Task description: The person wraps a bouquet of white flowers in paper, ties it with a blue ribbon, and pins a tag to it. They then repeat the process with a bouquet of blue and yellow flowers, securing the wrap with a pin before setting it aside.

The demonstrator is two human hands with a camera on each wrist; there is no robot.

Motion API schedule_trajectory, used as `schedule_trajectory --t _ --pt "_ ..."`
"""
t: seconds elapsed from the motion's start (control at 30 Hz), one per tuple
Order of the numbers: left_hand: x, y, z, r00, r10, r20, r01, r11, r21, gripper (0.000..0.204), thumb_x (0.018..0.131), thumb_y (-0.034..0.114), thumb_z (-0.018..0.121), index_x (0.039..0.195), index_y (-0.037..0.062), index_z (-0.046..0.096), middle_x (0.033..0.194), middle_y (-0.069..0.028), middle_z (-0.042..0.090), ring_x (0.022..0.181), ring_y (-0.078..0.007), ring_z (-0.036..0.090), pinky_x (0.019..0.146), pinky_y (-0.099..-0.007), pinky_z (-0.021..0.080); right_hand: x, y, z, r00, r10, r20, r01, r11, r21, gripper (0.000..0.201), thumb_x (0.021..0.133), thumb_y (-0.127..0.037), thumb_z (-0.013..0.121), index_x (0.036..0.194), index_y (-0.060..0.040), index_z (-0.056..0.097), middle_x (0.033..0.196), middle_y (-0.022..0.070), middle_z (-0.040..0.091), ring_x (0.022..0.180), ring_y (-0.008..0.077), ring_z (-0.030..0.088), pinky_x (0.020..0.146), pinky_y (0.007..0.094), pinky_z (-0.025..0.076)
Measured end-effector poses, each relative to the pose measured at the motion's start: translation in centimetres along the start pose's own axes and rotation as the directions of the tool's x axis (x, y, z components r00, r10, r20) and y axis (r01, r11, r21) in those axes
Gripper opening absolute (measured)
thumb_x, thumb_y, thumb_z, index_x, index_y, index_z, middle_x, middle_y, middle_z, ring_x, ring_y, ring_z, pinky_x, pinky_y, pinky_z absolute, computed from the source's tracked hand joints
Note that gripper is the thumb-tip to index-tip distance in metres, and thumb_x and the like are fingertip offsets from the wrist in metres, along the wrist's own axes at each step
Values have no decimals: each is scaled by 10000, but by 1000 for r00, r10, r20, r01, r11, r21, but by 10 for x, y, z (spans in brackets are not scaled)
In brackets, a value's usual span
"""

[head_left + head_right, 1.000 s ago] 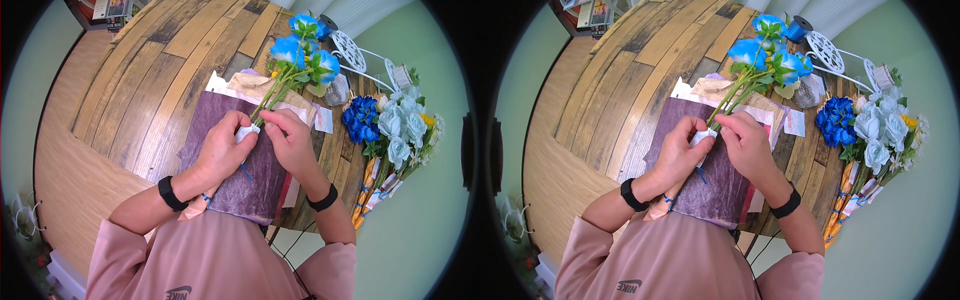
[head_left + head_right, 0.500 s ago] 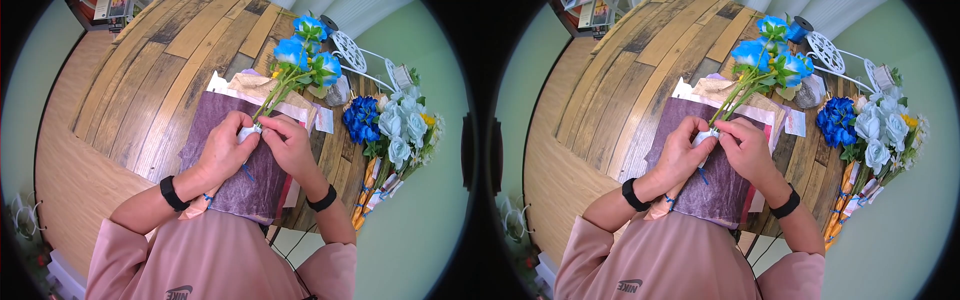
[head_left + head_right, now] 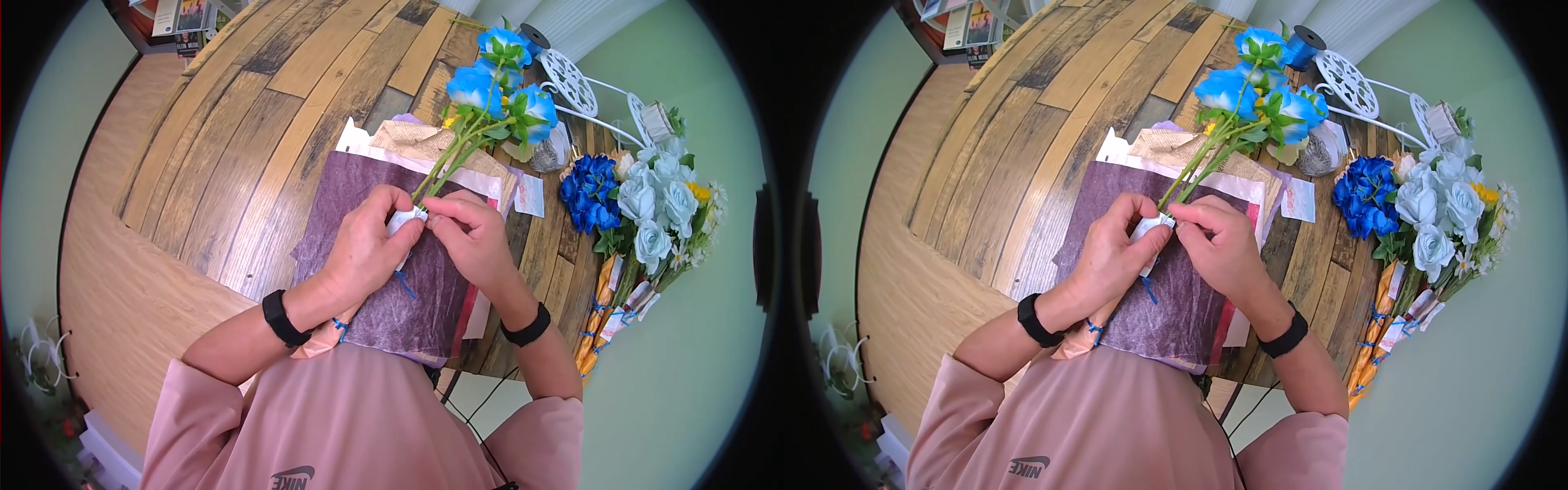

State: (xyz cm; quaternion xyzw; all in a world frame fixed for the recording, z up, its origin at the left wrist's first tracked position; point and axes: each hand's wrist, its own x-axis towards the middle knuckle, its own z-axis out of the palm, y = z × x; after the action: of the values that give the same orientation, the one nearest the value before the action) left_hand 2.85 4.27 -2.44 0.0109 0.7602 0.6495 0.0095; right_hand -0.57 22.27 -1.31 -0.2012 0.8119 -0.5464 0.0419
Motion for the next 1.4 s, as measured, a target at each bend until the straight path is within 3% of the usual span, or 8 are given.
schedule_trajectory --t 0.3,0.4,0.47,0.6,0.7,0.77,0.97,1.4 --pt "-1 -8 3 999 34 23 -34 999 -25 169 918 58 664 1012 32 526 784 -27 603 624 -60 560 520 -241 453 -2 -4 1 1000 23 7 -24 998 59 211 853 43 624 1050 37 699 968 101 673 864 149 645 741 259 510" --pt "-1 -4 2 999 31 23 -30 999 -26 173 921 61 663 1020 34 523 792 -31 607 623 -59 560 521 -241 456 -1 -9 2 999 -36 6 37 998 -59 201 857 33 626 1045 36 697 965 98 671 862 146 643 745 259 510" --pt "-1 0 2 999 29 22 -28 999 -27 176 923 63 662 1025 36 522 798 -34 608 621 -58 559 521 -240 458 2 -12 3 998 41 -42 -38 997 67 180 858 12 642 1027 28 701 951 95 671 856 147 644 743 265 511" --pt "-1 1 0 998 61 14 -62 998 14 195 914 85 669 1033 39 522 810 -45 611 664 -77 567 555 -257 463 5 -11 3 989 139 -51 -132 982 133 168 857 -17 664 1015 24 703 937 90 672 855 149 648 738 273 513" --pt "-1 2 -2 995 96 12 -97 994 42 202 903 96 668 1038 37 530 821 -50 611 712 -96 569 599 -274 469 6 -10 1 994 94 -57 -92 995 30 170 850 -32 678 1008 24 701 924 96 675 846 162 654 740 277 513" --pt "-1 2 -4 994 112 16 -113 992 55 204 897 98 666 1041 36 535 827 -51 611 738 -105 569 623 -282 471 7 -10 0 995 -76 -63 65 985 -159 157 841 -24 674 989 20 700 905 110 670 806 196 660 709 289 515" --pt "-2 2 -4 994 105 29 -107 993 51 206 887 95 667 1052 41 556 862 -54 610 777 -117 573 672 -288 480 6 -16 -1 965 -263 -12 242 905 -350 184 823 -8 664 1005 1 690 866 135 645 744 273 648 648 341 517" --pt "-3 0 -2 998 59 34 -60 998 26 207 894 104 662 1057 40 550 863 -54 624 777 -107 576 672 -292 487 2 -8 -1 986 -169 -9 164 967 -193 198 823 -3 659 1015 28 692 886 142 659 774 247 658 677 317 516"
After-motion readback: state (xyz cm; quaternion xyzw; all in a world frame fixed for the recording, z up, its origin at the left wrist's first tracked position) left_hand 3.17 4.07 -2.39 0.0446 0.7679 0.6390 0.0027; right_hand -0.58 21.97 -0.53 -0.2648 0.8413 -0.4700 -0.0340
